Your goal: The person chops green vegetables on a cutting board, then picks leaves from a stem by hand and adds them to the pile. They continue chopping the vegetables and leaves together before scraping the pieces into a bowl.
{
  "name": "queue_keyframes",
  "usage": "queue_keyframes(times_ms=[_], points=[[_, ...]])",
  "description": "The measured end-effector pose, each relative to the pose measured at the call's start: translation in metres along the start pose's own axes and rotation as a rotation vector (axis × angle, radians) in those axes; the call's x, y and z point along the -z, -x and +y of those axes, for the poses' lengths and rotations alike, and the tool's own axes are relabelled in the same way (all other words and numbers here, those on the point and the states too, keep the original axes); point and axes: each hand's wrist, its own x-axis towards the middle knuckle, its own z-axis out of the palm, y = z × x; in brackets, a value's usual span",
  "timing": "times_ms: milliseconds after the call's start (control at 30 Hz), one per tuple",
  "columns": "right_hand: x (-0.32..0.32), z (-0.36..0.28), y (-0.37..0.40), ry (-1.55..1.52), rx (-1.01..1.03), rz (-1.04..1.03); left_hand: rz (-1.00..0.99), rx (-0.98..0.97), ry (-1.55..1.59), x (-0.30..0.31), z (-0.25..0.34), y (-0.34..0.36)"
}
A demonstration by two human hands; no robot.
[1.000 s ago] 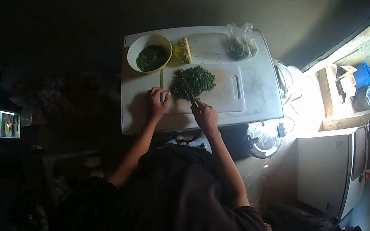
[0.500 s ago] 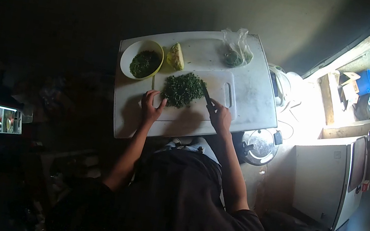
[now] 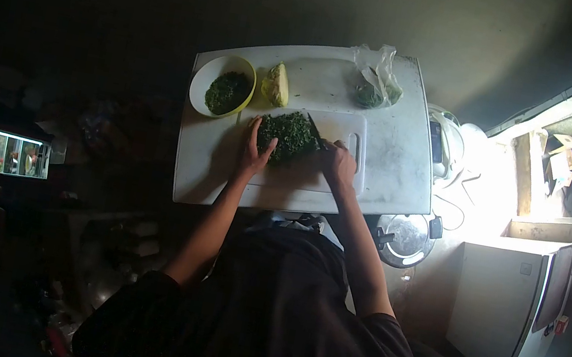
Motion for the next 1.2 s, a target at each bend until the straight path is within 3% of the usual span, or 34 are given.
queue_keyframes(times_ms=[167,300,467,833,900,1100,1200], points=[[-0.012,-0.02,0.014,-0.048,0.034,-0.038,-0.104,0.045,0.121,-0.027,0.006,0.001],[-0.015,-0.034,0.024,-0.162,0.12,-0.042,-0.082,-0.043,0.164,-0.03,0.03,-0.001],[-0.025,-0.048,0.032,-0.259,0.076,-0.022,-0.064,-0.1,-0.069,-0.026,0.036,-0.004],[-0.039,-0.083,0.043,-0.331,0.002,0.083,-0.192,-0.103,0.264,-0.03,0.026,0.006],[-0.038,-0.087,0.045,-0.329,0.066,0.103,-0.229,-0.091,0.319,-0.025,0.027,0.01],[-0.029,-0.105,0.053,-0.36,-0.077,0.011,-0.345,-0.096,0.455,-0.018,0.031,0.011],[-0.025,-0.11,0.054,-0.335,-0.045,0.05,-0.393,-0.088,0.508,-0.01,0.039,0.007]])
